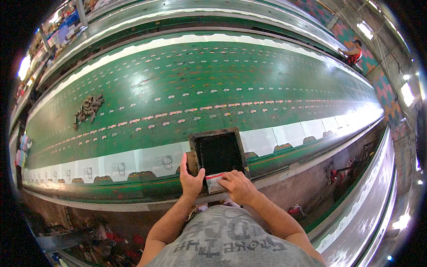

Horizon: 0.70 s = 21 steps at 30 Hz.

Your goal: The person uses a squeegee to press ink through a screen-printing frame onto a long textile moving along a conveyor. They repeatedly pull the squeegee across the frame to transfer the pattern onto the fabric.

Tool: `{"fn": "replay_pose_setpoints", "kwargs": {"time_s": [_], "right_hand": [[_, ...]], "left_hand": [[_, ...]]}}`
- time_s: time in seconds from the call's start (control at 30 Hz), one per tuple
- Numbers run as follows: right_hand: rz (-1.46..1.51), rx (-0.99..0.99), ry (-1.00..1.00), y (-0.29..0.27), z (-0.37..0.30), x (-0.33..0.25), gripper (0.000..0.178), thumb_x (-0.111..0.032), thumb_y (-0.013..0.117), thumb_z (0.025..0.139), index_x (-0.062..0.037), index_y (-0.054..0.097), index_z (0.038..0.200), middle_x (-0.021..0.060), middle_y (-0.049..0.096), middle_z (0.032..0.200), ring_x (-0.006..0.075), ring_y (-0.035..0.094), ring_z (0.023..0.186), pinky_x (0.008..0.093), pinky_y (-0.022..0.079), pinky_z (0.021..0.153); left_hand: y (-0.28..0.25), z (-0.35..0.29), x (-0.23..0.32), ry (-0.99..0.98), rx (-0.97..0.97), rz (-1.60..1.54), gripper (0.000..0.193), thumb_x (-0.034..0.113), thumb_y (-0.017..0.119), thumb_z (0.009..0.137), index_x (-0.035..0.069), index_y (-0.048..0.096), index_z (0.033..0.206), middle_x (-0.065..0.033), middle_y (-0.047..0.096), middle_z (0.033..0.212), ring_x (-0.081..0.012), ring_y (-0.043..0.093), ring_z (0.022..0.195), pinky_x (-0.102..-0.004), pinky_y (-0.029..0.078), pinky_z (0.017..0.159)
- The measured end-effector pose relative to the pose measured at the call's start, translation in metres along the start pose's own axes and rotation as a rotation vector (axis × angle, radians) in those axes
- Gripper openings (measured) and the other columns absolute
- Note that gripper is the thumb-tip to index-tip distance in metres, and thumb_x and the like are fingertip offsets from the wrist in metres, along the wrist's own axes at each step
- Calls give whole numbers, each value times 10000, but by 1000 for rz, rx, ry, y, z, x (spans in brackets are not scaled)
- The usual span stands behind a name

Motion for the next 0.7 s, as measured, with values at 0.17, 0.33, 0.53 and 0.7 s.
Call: {"fn": "replay_pose_setpoints", "kwargs": {"time_s": [0.17, 0.33, 0.53, 0.7], "right_hand": [[139, 254, 85, -20, -29, 20, 445, -197, 881, 909, -104, 779, 1332, 127, 721, 1381, 388, 636, 1352, 551, 514, 1137], [372, 496, 381, -16, -80, 85, 389, -195, 877, 963, -82, 792, 1325, 154, 741, 1402, 384, 669, 1352, 530, 521, 1174], [496, 542, 390, -36, -127, 148, 361, -137, 864, 969, -74, 800, 1319, 160, 765, 1392, 379, 679, 1362, 498, 523, 1190], [466, 556, 373, -63, -166, 204, 362, -114, 868, 955, -81, 808, 1310, 157, 765, 1403, 378, 676, 1363, 497, 521, 1194]], "left_hand": [[6, -2, 17, 25, 43, 98, 985, -38, 734, 807, -47, 393, 1731, -267, 527, 1674, -377, 523, 1564, -435, 379, 1325], [23, -8, 46, 24, 97, 25, 1016, -76, 688, 766, -63, 381, 1735, -252, 514, 1697, -373, 500, 1589, -424, 356, 1337], [97, -24, 62, 114, 101, 119, 1029, -73, 681, 768, -53, 370, 1748, -246, 477, 1742, -362, 458, 1630, -419, 327, 1352], [169, -37, 60, 79, 105, 42, 1018, -66, 690, 774, -54, 383, 1745, -253, 488, 1740, -362, 467, 1629, -411, 335, 1349]]}}
Point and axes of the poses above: each hand's wrist, its own z-axis towards the middle knuckle, its own y-axis out of the palm, x = y × z, the point moved 6 cm from there along z, towards the middle knuckle
